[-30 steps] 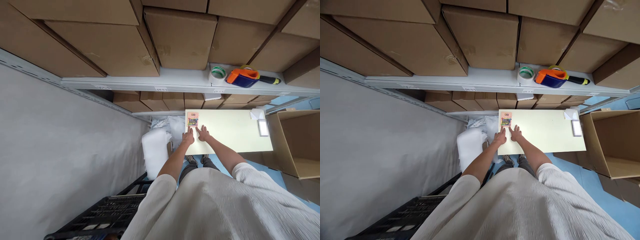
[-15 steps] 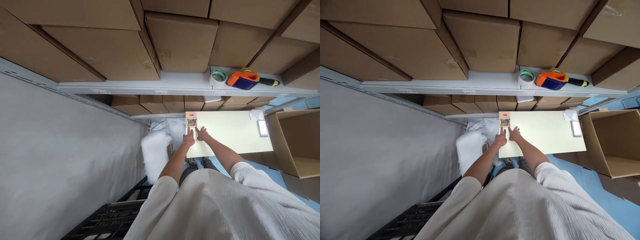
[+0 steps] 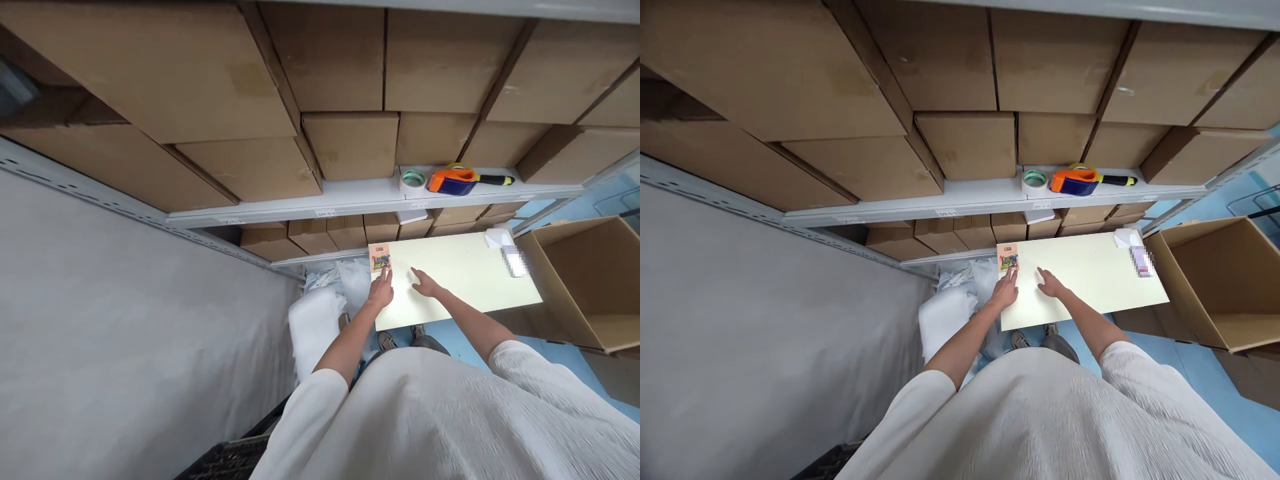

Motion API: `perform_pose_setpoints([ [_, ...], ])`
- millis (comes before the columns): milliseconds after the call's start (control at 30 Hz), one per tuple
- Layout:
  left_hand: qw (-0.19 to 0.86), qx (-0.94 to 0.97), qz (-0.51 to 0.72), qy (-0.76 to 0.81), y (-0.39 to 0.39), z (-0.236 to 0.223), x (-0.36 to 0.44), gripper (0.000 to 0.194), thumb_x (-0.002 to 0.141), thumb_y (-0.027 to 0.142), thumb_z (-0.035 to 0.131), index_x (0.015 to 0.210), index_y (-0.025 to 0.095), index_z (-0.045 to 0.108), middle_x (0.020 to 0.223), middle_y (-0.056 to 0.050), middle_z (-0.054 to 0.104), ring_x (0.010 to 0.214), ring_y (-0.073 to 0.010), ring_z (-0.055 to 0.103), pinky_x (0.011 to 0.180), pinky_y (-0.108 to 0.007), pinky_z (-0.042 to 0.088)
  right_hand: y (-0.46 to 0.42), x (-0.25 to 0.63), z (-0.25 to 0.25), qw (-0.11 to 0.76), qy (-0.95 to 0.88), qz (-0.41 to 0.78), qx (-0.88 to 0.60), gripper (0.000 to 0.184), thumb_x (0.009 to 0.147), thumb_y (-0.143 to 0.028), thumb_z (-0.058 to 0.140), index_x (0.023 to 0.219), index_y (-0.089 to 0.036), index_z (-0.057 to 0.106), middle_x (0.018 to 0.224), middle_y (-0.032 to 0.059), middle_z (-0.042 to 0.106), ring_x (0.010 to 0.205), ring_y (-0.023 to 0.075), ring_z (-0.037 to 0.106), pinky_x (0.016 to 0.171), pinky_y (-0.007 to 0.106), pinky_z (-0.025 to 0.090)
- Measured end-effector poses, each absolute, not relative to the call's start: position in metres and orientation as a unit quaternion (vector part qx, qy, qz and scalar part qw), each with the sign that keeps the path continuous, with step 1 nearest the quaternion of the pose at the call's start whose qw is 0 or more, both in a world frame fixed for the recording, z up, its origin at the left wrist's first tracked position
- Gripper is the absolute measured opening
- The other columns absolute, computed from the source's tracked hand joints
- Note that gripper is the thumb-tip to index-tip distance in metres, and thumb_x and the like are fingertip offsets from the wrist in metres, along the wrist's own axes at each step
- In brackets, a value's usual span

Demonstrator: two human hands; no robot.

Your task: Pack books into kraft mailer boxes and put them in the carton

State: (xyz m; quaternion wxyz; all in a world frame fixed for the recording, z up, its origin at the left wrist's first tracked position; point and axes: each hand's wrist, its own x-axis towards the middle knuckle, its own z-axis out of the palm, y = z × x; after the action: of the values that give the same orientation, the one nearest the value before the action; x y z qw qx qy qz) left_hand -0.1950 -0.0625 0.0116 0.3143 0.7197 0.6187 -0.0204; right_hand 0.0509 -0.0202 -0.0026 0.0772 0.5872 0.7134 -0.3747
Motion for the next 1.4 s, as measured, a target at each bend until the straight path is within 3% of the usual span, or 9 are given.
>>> perform_pose_setpoints([
  [167, 0.3, 0.748, 0.024, 0.591, -0.047, 0.041, -0.171, 0.073, 0.103, 0.025, 0.049, 0.174, 0.016, 0.033, 0.182, -0.019, 0.03, 0.163, -0.0355, 0.041, 0.13, -0.05, 0.038, -0.005, 0.103, 0.043, -0.002, 0.714, -0.327, 0.619, 0.075, 0.101, -0.031, 0.058, 0.172, -0.016, 0.042, 0.176, 0.0198, 0.042, 0.163, 0.0336, 0.04, 0.132, 0.05, 0.036],
  [333, 0.295, 0.758, 0.092, 0.574, -0.034, 0.064, -0.14, 0.066, 0.105, 0.024, 0.046, 0.17, 0.017, 0.041, 0.177, -0.017, 0.042, 0.164, -0.0294, 0.041, 0.134, -0.047, 0.035, 0.037, 0.15, 0.102, -0.146, 0.732, -0.236, 0.622, 0.054, 0.101, -0.031, 0.053, 0.153, -0.02, 0.066, 0.162, 0.016, 0.058, 0.153, 0.0336, 0.051, 0.13, 0.054, 0.039],
  [500, 0.293, 0.748, 0.124, 0.582, -0.026, 0.074, -0.102, 0.058, 0.106, 0.025, 0.047, 0.164, 0.02, 0.051, 0.17, -0.013, 0.053, 0.157, -0.0288, 0.049, 0.132, -0.049, 0.039, 0.091, 0.204, 0.155, -0.249, 0.74, -0.126, 0.612, 0.054, 0.099, -0.03, 0.047, 0.147, -0.018, 0.069, 0.15, 0.018, 0.065, 0.142, 0.0357, 0.057, 0.125, 0.057, 0.044],
  [667, 0.295, 0.721, 0.159, 0.607, -0.02, 0.077, -0.05, 0.05, 0.112, 0.034, 0.042, 0.157, 0.02, 0.059, 0.164, -0.013, 0.06, 0.152, -0.0296, 0.055, 0.128, -0.047, 0.043, 0.156, 0.254, 0.192, -0.25, 0.751, -0.049, 0.609, 0.053, 0.099, -0.029, 0.045, 0.145, -0.014, 0.068, 0.153, 0.0213, 0.06, 0.139, 0.0377, 0.054, 0.122, 0.057, 0.044],
  [1033, 0.281, 0.68, 0.169, 0.656, -0.021, 0.077, 0.035, 0.055, 0.117, 0.043, 0.03, 0.152, 0.019, 0.065, 0.161, -0.011, 0.063, 0.152, -0.0263, 0.056, 0.131, -0.044, 0.04, 0.248, 0.283, 0.215, -0.201, 0.789, -0.03, 0.579, 0.054, 0.097, -0.033, 0.052, 0.147, -0.018, 0.063, 0.163, 0.0211, 0.054, 0.144, 0.0436, 0.043, 0.116, 0.067, 0.037],
  [1233, 0.261, 0.677, 0.156, 0.671, -0.018, 0.076, 0.037, 0.051, 0.115, 0.041, 0.037, 0.152, 0.016, 0.063, 0.16, -0.014, 0.063, 0.151, -0.0279, 0.057, 0.131, -0.045, 0.041, 0.267, 0.281, 0.223, -0.186, 0.785, -0.06, 0.588, 0.043, 0.096, -0.03, 0.053, 0.135, -0.016, 0.065, 0.135, 0.0243, 0.071, 0.132, 0.0424, 0.052, 0.114, 0.065, 0.036],
  [1400, 0.263, 0.671, 0.174, 0.671, -0.011, 0.064, 0.037, 0.047, 0.114, 0.037, 0.043, 0.15, 0.017, 0.064, 0.157, -0.015, 0.065, 0.148, -0.0299, 0.059, 0.129, -0.048, 0.043, 0.263, 0.285, 0.232, -0.202, 0.788, -0.063, 0.578, 0.03, 0.097, -0.036, 0.056, 0.12, -0.019, 0.067, 0.114, 0.021, 0.074, 0.122, 0.0424, 0.053, 0.107, 0.06, 0.036],
])
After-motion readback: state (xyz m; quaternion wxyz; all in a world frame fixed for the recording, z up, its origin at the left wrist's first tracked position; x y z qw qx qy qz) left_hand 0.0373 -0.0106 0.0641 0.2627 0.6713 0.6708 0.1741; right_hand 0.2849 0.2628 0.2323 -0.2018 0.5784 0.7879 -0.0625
